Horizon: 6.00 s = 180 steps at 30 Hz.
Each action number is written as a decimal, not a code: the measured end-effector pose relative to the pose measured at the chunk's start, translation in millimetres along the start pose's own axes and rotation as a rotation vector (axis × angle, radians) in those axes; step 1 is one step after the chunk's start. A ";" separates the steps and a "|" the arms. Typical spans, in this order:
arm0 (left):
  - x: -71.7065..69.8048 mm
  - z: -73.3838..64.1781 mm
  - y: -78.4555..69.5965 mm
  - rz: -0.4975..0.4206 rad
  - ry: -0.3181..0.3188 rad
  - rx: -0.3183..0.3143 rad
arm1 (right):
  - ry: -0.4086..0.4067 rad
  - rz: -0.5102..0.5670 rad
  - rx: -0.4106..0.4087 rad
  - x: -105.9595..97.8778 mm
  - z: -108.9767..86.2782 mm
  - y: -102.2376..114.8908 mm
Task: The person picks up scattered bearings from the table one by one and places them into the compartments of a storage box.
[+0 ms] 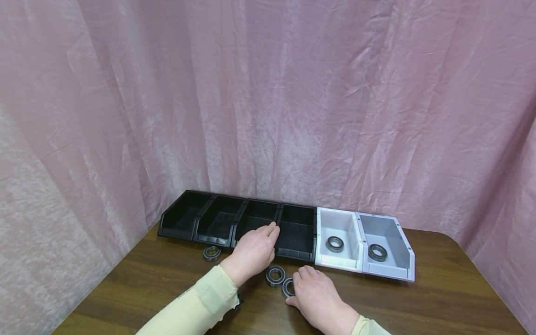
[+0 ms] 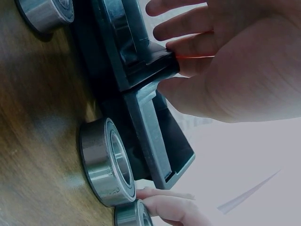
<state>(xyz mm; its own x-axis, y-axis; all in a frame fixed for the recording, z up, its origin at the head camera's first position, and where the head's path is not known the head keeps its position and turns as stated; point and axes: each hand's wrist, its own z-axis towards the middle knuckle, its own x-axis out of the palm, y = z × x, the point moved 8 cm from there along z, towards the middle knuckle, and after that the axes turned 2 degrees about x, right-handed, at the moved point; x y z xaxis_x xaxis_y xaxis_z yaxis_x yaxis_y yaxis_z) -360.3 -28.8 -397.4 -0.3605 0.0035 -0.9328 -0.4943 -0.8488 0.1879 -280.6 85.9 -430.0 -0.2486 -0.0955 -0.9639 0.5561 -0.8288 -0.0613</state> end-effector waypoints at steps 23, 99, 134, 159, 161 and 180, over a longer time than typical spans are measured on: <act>-1.4 -0.8 -0.8 0.000 -0.001 -0.005 | -0.057 -0.019 -0.040 -7.3 -5.8 1.0; -5.6 -2.1 -1.2 0.021 -0.061 0.031 | -0.217 -0.067 0.086 -84.9 10.9 -67.5; -6.7 -2.1 -0.9 0.036 -0.082 0.038 | -0.111 -0.076 0.145 -79.8 35.2 -100.0; -6.3 -0.5 -0.7 0.029 -0.037 0.024 | -0.136 -0.089 0.057 -60.7 81.9 -80.5; -6.1 -0.1 -0.8 0.031 -0.038 0.026 | -0.134 -0.089 0.053 -57.4 82.9 -79.0; -6.3 -1.5 -0.6 0.046 -0.061 0.040 | -0.070 -0.165 0.069 -27.8 102.2 -68.3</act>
<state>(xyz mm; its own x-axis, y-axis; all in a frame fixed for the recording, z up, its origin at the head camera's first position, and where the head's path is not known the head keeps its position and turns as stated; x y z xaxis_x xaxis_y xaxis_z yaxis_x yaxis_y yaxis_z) -356.5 -29.1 -392.1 -0.4301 -0.0019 -0.9028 -0.5072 -0.8267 0.2434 -392.8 88.8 -372.6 -0.3881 0.0090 -0.9216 0.4482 -0.8719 -0.1973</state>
